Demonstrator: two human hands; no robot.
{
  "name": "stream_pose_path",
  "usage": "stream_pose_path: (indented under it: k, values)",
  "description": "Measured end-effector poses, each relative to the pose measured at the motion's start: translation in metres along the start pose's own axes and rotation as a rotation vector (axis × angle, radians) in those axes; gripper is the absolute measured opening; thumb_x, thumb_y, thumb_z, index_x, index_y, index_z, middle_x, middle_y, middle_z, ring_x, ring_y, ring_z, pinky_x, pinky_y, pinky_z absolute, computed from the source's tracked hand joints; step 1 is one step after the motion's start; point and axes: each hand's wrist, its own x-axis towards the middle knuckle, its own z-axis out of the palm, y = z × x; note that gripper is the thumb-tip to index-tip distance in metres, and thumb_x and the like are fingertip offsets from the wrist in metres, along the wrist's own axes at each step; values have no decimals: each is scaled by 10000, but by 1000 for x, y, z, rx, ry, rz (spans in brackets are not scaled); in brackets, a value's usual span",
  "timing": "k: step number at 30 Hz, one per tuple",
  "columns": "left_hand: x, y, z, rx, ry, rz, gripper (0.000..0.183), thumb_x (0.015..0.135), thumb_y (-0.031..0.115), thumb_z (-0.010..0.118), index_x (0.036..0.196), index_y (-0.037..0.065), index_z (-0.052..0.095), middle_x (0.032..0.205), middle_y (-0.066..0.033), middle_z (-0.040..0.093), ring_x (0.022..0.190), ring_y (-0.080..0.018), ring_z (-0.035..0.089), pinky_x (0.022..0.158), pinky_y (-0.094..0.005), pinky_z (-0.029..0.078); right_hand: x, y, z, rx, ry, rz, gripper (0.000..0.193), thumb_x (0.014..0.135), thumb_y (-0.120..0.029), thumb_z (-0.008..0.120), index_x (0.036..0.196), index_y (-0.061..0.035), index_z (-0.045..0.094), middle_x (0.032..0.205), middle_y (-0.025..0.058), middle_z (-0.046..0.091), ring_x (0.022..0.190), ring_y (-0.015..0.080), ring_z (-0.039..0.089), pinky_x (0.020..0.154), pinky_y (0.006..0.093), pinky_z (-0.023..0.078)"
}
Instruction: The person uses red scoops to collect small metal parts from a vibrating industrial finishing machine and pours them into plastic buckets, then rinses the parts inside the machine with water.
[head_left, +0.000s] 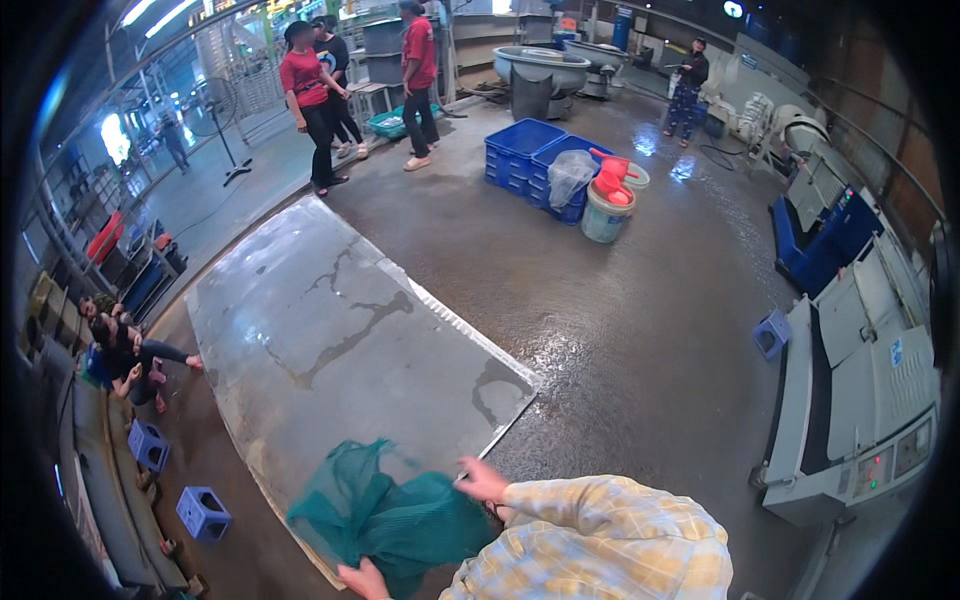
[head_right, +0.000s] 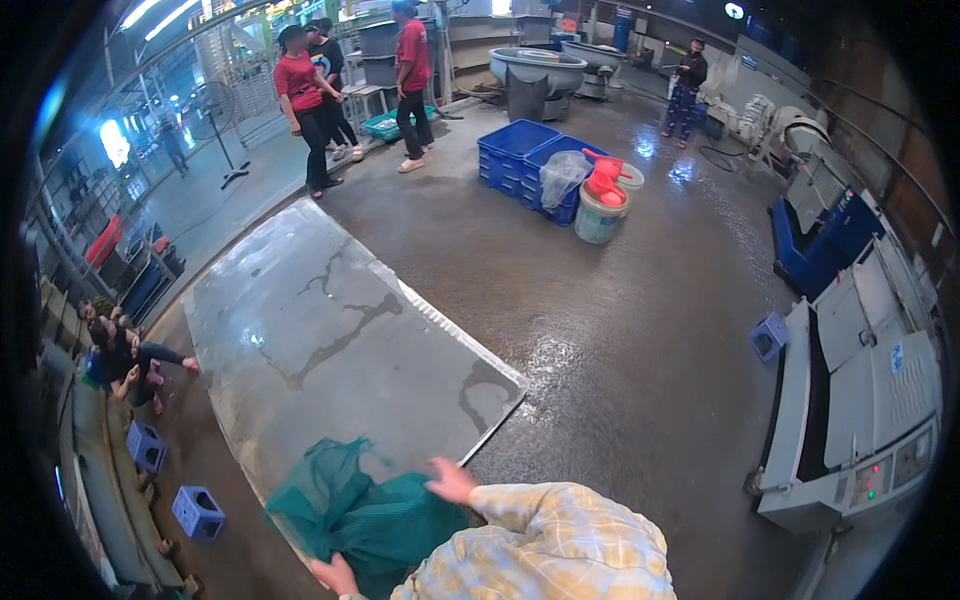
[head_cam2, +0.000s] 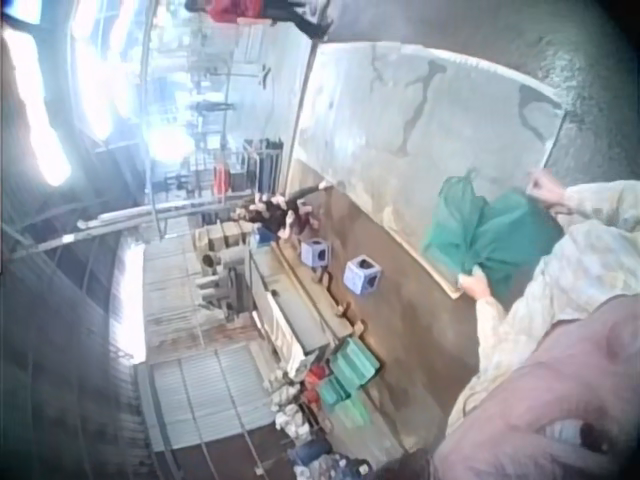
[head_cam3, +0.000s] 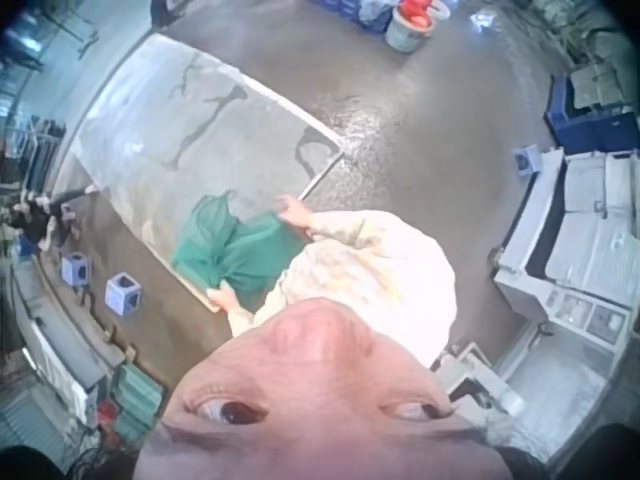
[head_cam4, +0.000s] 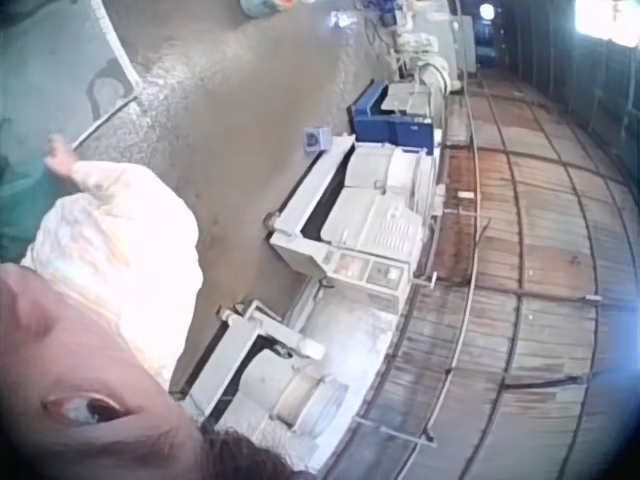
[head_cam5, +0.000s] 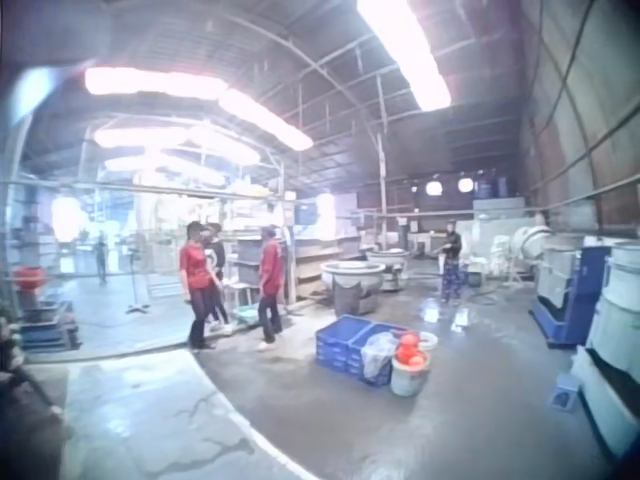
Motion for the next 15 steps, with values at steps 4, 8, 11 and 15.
stream_pose_path:
  k: [4,8,11,15]
  values:
    - [77,-20,6,-8,226,121,335,647,80,598,920,-96,515,848,-272,560,818,-431,523,748,-439,409,-64,89,-92,-97,284,900,612,648,-251,624,1187,-16,453,1142,201,517,1072,318,497,896,380,406]
    - [144,8,39,0,214,274,336,638,44,577,949,-74,529,877,-261,575,831,-415,539,751,-442,415,-208,134,-140,-301,763,1182,460,671,-206,561,1069,14,493,980,238,577,895,326,591,763,387,472]
    - [180,16,71,197,87,328,422,627,49,583,1031,-54,516,931,-252,573,859,-406,539,766,-440,421,-309,170,-121,73,649,1346,349,725,-136,492,1013,53,431,711,202,574,516,275,597,424,402,458]
    - [207,-22,142,404,-552,209,1027,508,240,791,1303,-22,196,1265,-226,366,1167,-347,371,967,-379,335,-348,144,-70,221,602,1505,234,696,-214,610,739,14,636,853,181,624,582,236,620,529,362,503]
